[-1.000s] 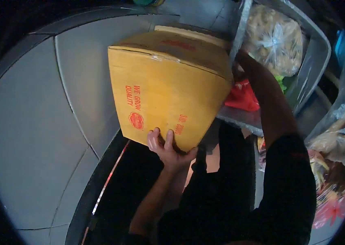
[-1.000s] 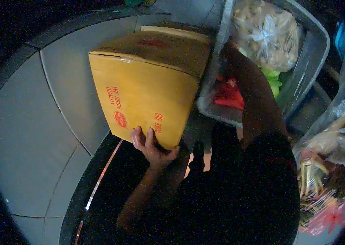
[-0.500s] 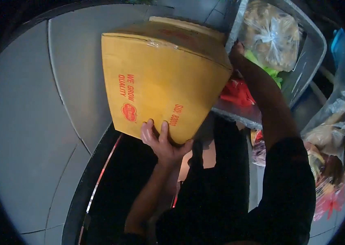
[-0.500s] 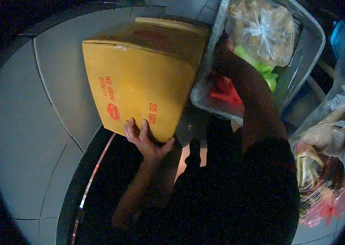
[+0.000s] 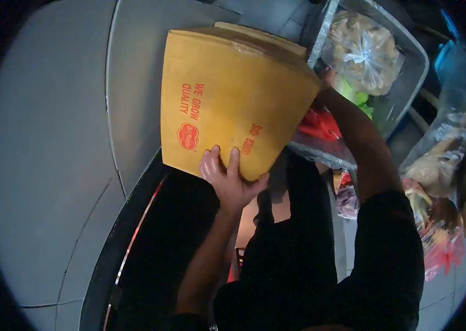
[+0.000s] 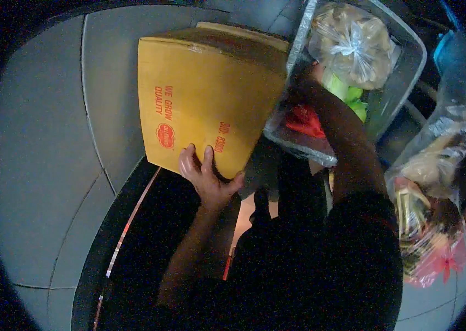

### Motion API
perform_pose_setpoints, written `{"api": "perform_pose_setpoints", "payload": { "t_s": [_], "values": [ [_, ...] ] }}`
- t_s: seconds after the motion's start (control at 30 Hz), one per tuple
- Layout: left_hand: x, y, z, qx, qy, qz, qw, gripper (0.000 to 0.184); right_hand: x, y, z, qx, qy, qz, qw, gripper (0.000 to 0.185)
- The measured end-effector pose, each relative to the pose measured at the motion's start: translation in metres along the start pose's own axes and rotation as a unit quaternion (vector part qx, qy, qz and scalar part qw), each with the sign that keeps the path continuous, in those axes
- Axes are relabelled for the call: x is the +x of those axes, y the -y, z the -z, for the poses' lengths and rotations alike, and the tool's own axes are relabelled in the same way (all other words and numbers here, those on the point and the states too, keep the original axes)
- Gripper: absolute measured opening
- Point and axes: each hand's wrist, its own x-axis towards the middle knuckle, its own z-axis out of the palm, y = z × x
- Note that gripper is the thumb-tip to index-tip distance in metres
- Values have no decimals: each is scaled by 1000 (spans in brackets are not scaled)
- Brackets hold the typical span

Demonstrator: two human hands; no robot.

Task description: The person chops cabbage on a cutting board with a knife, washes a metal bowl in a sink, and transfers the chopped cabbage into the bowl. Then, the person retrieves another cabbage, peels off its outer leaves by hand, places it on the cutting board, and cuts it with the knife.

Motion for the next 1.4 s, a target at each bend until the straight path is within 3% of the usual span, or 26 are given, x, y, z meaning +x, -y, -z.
{"api": "perform_pose_setpoints", "payload": {
  "t_s": [0.1, 0.13, 0.23, 0.27, 0.37, 0.47, 0.57, 0.67, 0.73, 0.8, 0.87, 0.97, 1.0, 1.03, 1.07, 1.1, 1.23, 1.3, 1.33, 1.4],
  "values": [
    [-1, 7, 0, -17, -20, 7, 1000, 82, -41, -6, 26, -13, -48, 16, 999, 33],
    [-3, 12, 0, -19, -25, 10, 999, 82, -61, 2, 46, -292, -73, 200, 932, 34],
    [-5, 11, 1, -24, -31, 9, 999, 82, -76, 0, 46, -316, -89, 100, 939, 36],
    [0, 11, -1, -21, -41, 6, 999, 82, -77, -3, 34, -268, -197, 96, 938, 46],
    [2, 11, 0, -37, -30, 8, 999, 82, -80, 33, 56, -71, -211, -170, 960, 73],
    [5, 6, 3, -19, -25, 10, 999, 85, -64, 25, 52, 44, -227, -301, 925, 95],
    [5, 5, 3, -23, -26, 4, 999, 84, -41, 17, 62, 59, -152, -427, 889, 99],
    [4, 8, 2, -30, -17, 4, 999, 84, -38, 17, 80, 52, -79, -441, 893, 77],
    [4, 8, 2, -26, -10, 11, 1000, 87, -18, -50, 40, 58, -14, -189, 980, 54],
    [3, 7, 5, -25, -4, 12, 1000, 88, -9, -99, 18, 48, 3, 19, 999, 45],
    [5, 5, 5, -20, -12, 6, 1000, 88, 1, -116, 21, 32, -32, 182, 982, 50],
    [6, 6, 8, -31, -2, 7, 999, 86, 9, -126, -3, 325, -53, 320, 888, 68],
    [9, 6, 4, -31, -10, 4, 999, 86, 12, -128, 2, 273, -18, 238, 932, 71],
    [9, 5, 7, -26, -8, 1, 1000, 86, 7, -124, -3, 296, -4, 204, 933, 72],
    [7, 4, 8, -26, -8, -1, 1000, 85, 3, -121, -8, 318, 8, 169, 933, 73],
    [7, 5, 7, -23, -11, -3, 1000, 85, 13, -132, -49, 408, -11, 190, 893, 73],
    [7, -1, 7, -27, -3, -7, 1000, 86, -46, -53, -41, 277, -64, 3, 959, 42],
    [13, -2, 11, -21, 0, -13, 1000, 87, -62, -33, -52, 256, -123, 45, 958, 38],
    [14, -3, 12, -25, 4, -12, 1000, 87, -58, -50, -79, 221, -195, 164, 942, 45],
    [13, -3, 13, -34, 16, -10, 999, 88, -54, -53, -100, 296, -245, 126, 915, 56]
  ]
}}
